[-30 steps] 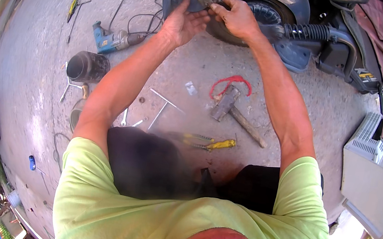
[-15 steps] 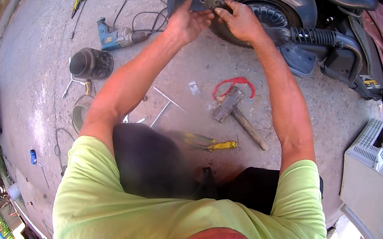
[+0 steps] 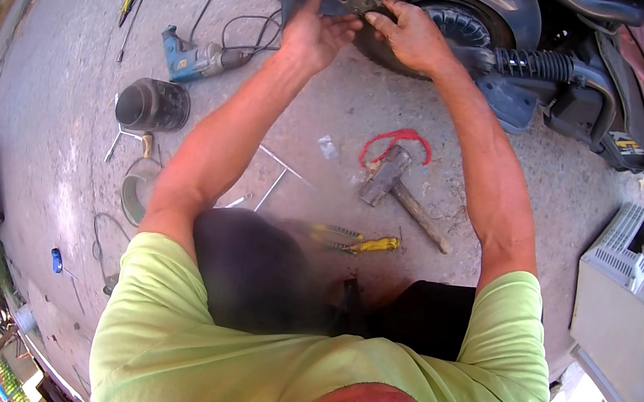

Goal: The person aligns a metal bracket onto a bicycle axle, secures a screw with a screwdriver, and uses a hammer to position components on the wheel assembly.

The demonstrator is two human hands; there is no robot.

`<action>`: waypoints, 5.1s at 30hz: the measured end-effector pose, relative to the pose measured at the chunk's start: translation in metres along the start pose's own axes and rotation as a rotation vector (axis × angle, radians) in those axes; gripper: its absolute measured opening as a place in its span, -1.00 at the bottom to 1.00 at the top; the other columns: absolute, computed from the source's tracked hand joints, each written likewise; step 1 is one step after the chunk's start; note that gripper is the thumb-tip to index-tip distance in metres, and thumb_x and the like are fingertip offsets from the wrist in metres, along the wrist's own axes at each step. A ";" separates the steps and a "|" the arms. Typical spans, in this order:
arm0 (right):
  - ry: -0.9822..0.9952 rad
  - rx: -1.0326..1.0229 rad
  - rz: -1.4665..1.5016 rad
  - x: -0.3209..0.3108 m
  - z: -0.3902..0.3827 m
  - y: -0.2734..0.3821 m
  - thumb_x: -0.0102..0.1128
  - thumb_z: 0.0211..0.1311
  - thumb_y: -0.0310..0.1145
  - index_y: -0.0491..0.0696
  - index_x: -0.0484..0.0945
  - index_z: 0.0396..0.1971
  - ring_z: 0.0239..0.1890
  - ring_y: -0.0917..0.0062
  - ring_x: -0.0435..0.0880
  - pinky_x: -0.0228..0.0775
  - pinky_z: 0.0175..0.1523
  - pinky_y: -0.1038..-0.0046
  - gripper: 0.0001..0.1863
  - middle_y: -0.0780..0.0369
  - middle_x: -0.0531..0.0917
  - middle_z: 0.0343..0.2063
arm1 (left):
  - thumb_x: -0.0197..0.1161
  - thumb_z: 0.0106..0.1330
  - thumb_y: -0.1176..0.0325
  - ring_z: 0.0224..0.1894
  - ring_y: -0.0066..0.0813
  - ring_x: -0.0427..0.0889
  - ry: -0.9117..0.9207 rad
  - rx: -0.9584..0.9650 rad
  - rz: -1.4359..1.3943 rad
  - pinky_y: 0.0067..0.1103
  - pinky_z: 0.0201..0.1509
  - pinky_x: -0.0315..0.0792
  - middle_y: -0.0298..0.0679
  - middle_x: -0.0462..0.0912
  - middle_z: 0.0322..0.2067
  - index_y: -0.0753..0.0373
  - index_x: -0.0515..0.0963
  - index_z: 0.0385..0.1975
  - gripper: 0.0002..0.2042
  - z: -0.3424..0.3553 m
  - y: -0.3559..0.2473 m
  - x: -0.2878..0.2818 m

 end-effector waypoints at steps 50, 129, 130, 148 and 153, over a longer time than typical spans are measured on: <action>0.149 0.172 -0.550 0.026 -0.002 0.047 0.04 0.40 0.17 -0.13 0.67 -0.13 -0.09 -0.11 0.68 0.49 0.04 0.02 -0.40 -0.16 0.71 -0.24 | -0.18 0.59 -0.20 0.02 -0.27 0.64 0.062 0.201 0.348 -0.27 0.12 0.47 -0.02 0.67 -0.05 0.32 0.44 0.25 -0.35 0.006 -0.006 -0.025; 0.108 0.124 0.056 -0.003 0.004 0.033 0.18 0.48 -0.19 -0.13 0.70 -0.25 -0.54 0.75 0.49 0.37 -0.40 0.53 -0.70 0.42 0.59 -0.62 | 0.36 0.39 0.13 -0.09 -0.31 0.70 0.329 0.154 -0.077 -0.44 -0.11 0.52 -0.22 0.71 -0.08 0.19 0.52 0.07 -0.62 0.004 0.016 -0.018; 0.110 0.121 0.026 -0.002 0.005 0.032 0.16 0.47 -0.20 -0.13 0.69 -0.20 -0.51 0.71 0.53 0.41 -0.35 0.51 -0.71 0.38 0.62 -0.58 | 0.35 0.41 0.11 -0.12 -0.31 0.70 0.317 0.178 -0.031 -0.44 -0.12 0.52 -0.22 0.72 -0.09 0.19 0.52 0.07 -0.62 0.005 0.015 -0.020; 0.219 -0.017 -0.398 0.021 0.005 0.011 0.26 0.35 -0.15 -0.13 0.62 0.06 -0.12 0.24 0.78 0.54 0.05 0.27 -0.57 0.08 0.78 -0.20 | 0.07 0.56 0.05 -0.16 -0.34 0.65 0.201 0.023 0.170 -0.40 -0.17 0.52 -0.18 0.67 -0.09 0.17 0.49 0.17 -0.62 0.019 -0.005 -0.032; 0.156 -0.019 -0.394 0.024 0.003 0.013 0.26 0.37 -0.14 -0.14 0.66 -0.01 -0.23 0.32 0.77 0.55 -0.07 0.31 -0.61 0.13 0.79 -0.30 | 0.20 0.49 0.00 -0.08 -0.27 0.65 0.208 0.113 0.058 -0.34 -0.02 0.52 -0.09 0.67 -0.05 0.23 0.47 0.19 -0.53 0.026 0.005 -0.032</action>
Point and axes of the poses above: each hand's wrist, its own z-axis towards the middle knuckle, its own x-axis out of the palm, y = z × x, the point moved 1 cm from there along z, towards the middle knuckle
